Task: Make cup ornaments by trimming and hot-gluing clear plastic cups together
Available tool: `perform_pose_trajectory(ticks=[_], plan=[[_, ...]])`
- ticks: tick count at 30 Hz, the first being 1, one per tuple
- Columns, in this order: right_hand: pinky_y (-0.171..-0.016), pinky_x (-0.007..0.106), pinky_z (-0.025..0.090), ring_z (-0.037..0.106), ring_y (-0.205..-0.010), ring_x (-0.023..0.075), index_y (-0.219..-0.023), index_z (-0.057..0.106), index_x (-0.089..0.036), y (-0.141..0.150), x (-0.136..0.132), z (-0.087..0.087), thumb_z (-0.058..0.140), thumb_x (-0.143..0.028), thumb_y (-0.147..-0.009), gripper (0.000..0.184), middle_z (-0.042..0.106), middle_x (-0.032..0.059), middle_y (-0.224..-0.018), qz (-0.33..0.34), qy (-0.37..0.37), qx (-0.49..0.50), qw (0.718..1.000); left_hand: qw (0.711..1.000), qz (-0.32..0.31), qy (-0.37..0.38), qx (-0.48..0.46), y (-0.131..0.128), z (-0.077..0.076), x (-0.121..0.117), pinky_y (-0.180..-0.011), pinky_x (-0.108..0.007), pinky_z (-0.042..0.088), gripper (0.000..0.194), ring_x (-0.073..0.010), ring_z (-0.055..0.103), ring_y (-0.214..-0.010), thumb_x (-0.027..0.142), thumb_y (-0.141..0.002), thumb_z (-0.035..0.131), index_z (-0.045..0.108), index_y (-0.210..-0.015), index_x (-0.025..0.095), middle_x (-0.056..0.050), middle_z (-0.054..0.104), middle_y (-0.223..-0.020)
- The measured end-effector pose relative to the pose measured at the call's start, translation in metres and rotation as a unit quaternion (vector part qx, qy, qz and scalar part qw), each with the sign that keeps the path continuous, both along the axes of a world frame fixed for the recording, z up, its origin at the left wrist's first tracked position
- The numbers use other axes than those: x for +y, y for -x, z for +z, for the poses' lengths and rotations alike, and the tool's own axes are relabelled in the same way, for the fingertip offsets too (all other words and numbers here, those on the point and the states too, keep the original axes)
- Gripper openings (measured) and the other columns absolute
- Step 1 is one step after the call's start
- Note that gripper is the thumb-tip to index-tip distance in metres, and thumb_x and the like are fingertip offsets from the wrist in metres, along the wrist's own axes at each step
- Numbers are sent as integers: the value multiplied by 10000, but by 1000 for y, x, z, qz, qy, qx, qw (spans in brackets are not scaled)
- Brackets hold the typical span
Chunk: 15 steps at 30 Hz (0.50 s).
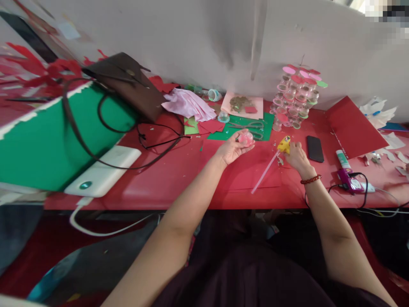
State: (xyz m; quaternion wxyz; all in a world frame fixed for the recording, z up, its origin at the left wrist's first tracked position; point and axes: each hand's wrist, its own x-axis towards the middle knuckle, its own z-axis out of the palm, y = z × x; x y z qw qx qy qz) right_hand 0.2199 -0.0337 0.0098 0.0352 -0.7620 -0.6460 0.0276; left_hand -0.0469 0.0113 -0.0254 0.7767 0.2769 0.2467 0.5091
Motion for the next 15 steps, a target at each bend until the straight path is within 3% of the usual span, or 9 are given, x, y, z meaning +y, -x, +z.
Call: perform_pose_trajectory(ticks=[4,7,11,15], plan=[[-972,425,524,686,-1162,349,-1335,611,-76,-6,5,6,564,-255,-982,399,617,260,-1332,11,54,-57,997,996,54,34,56,-3,-2,1,-987,-410,600,429,-186,764,-898,-95,-694,719,609,-991,194,-17,722,-959],[-975,461,532,672,-1199,383,-1239,693,-101,8,15,25,489,-156,-970,342,639,258,-1318,28,18,-93,995,989,82,61,108,-5,-6,3,-894,-381,619,440,-166,746,-813,-98,-648,759,571,-923,189,3,694,-868],[-984,420,554,683,-1177,328,-1282,691,-151,69,62,51,506,-204,-985,354,678,192,-1337,174,-81,-13,981,982,87,65,155,-5,-5,3,-768,-317,603,486,-155,725,-733,-66,-601,817,555,-914,197,20,671,-805],[-1084,434,522,645,-1261,326,-1332,670,-129,148,132,48,585,-191,-955,392,654,191,-1397,303,-76,26,950,975,121,66,175,-2,-3,1,-745,-303,579,478,-129,695,-696,-50,-586,808,549,-900,201,32,652,-816]])
